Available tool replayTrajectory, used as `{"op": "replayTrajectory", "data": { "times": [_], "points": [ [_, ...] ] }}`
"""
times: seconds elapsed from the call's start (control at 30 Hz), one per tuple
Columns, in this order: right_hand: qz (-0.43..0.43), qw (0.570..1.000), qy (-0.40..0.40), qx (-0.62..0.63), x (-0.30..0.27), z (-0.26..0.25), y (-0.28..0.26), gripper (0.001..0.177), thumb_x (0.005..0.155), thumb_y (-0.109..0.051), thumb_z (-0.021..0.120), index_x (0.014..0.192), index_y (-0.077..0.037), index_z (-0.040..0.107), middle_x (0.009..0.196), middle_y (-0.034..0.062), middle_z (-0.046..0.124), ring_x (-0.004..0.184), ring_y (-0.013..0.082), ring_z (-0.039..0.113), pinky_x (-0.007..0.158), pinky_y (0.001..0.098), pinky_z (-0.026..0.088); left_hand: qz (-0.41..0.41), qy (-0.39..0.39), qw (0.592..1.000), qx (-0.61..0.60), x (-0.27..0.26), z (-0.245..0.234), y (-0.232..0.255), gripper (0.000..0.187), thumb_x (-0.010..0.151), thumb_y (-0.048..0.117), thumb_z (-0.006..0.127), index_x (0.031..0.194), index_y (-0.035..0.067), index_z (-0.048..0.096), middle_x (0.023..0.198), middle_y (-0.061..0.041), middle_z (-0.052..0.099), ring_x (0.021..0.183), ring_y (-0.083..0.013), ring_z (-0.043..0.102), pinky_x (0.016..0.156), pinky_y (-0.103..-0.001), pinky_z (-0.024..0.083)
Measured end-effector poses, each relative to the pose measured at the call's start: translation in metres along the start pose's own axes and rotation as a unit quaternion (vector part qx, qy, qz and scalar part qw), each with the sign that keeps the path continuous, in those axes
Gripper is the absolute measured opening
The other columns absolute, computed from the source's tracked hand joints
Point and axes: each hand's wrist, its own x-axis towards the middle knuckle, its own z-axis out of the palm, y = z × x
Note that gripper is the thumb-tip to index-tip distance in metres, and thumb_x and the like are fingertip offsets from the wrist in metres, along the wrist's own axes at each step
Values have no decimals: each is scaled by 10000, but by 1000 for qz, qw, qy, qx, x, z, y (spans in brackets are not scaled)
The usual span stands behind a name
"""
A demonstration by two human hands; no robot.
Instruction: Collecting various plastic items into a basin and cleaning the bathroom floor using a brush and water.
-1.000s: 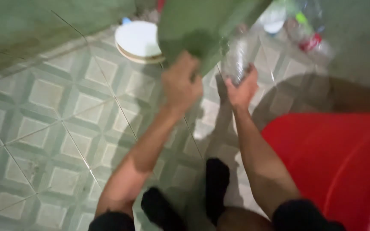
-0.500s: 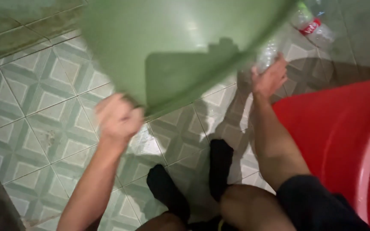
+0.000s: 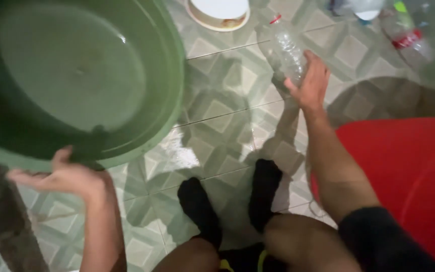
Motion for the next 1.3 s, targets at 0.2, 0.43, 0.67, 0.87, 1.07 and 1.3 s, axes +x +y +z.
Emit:
{"op": "replayTrajectory", "data": {
  "times": [0.2,0.43,0.67,0.87,1.07,1.3],
  "points": [
    [-9,986,-58,153,51,0,-77,829,845,-292,878,1530,-45,481,1491,186,556,1218,351,588,1125,474,430,-180,-1,981,-77,-31,41,43,562,878,-185,374,1375,65,453,1342,-103,574,988,-179,600,769,-324,555],
    [-189,944,-251,96,85,-3,-218,847,780,-409,830,1509,-147,486,1346,201,592,1197,402,557,1015,513,397,-257,-12,961,-101,-59,50,9,399,866,-161,384,1183,59,486,1121,-85,615,840,-183,575,738,-314,528],
    [-167,919,-351,62,70,39,-263,769,874,-430,753,1500,-148,407,1207,230,600,1122,423,595,945,526,459,-249,-13,966,-70,-52,37,-28,479,744,-209,515,1133,69,528,1085,-67,631,922,-176,601,779,-308,529],
    [-201,923,-265,194,94,62,-230,526,987,-322,723,1428,-103,537,1352,225,595,1186,429,589,996,542,442,-271,-14,962,-27,-61,9,-68,401,771,-170,606,1094,43,501,1072,-61,614,974,-189,590,874,-323,499],
    [-116,976,-99,155,164,69,-158,481,931,-137,786,1368,-117,586,1299,171,622,1237,383,588,1064,481,465,-239,-66,967,53,-41,-13,-84,481,798,-127,637,1210,38,455,1171,-81,564,1095,-212,565,1006,-334,445],
    [-46,993,-112,17,200,144,-68,1106,712,-339,973,1583,-114,330,1437,318,393,1310,515,408,1085,577,366,-70,-118,962,237,-23,-12,-67,842,906,-40,764,1514,24,185,1484,-230,276,1386,-341,372,1172,-441,343]
  ]
}}
